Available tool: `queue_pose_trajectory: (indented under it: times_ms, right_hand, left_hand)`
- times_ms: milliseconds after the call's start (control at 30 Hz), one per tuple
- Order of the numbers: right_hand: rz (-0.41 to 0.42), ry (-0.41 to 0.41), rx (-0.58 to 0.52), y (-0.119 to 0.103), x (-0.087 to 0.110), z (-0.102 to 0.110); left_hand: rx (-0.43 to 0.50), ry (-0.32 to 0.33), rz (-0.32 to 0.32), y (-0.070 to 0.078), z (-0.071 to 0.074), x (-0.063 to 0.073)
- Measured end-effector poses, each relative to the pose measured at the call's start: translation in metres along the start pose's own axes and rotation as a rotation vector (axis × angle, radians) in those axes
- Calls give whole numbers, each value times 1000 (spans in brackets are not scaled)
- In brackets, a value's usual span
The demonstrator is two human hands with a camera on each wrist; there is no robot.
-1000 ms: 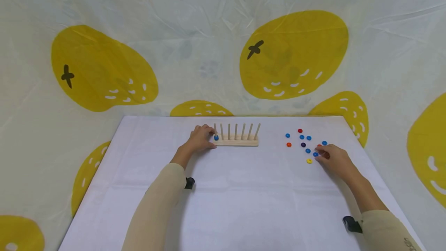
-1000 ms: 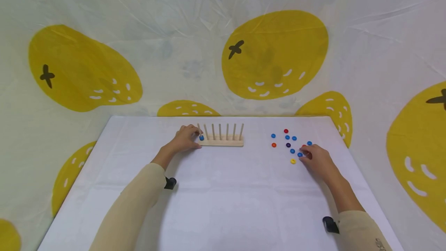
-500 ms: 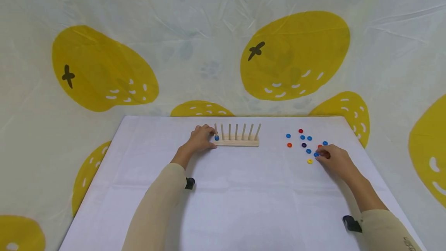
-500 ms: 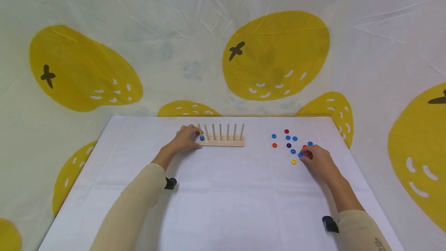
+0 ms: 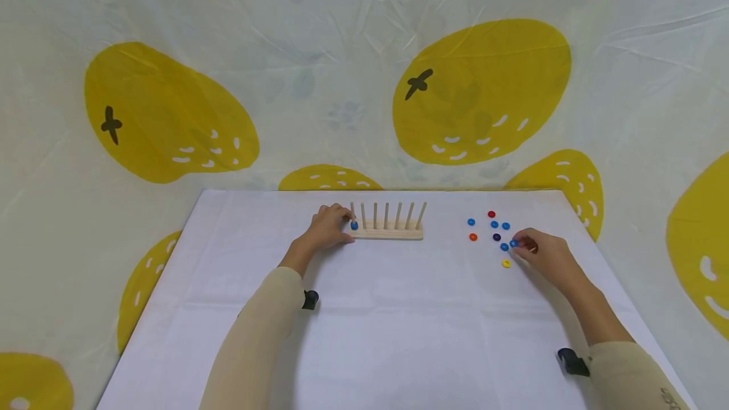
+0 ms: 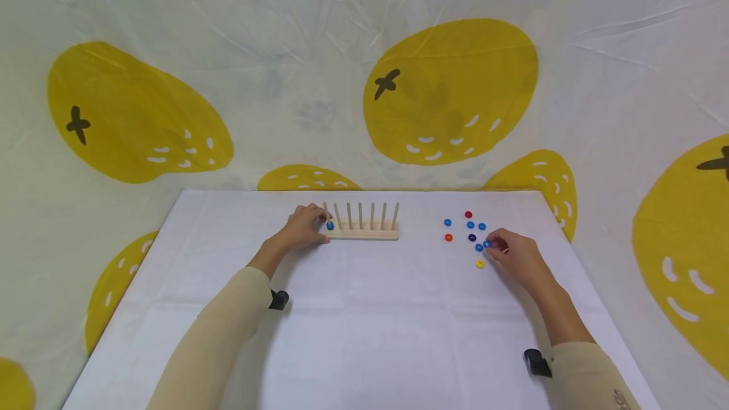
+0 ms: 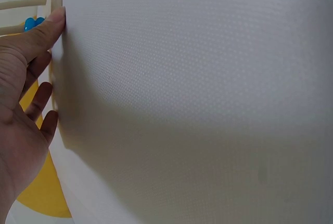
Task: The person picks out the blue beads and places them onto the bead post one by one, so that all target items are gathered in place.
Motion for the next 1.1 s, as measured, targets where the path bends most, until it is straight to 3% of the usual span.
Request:
queue_pose_trajectory:
  times_ms: [267,567,867,1100]
  right_hand:
    - [131,84,-13,-35,-19,13]
    - [195,38,-52,-84,-43,10]
    - [284,77,-91,-133,-66,3]
    - [399,94,-171,-182,-81,-4]
  left_hand:
    - [12,-2,19,1,-1,0]
    - [23,1,32,0,-1,1]
    - [11,2,24,0,-1,2]
    - [22,5,23,0,0,1]
Point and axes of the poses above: each hand's wrist, its own x-axis away from the middle knuckle, its own z-axis out of the back of the hand, y = z × x, the point moved 6 cm from there along -x, towards the middle knuckle, and after that the axes turned 6 degrees about y, right-handed, at the moved point
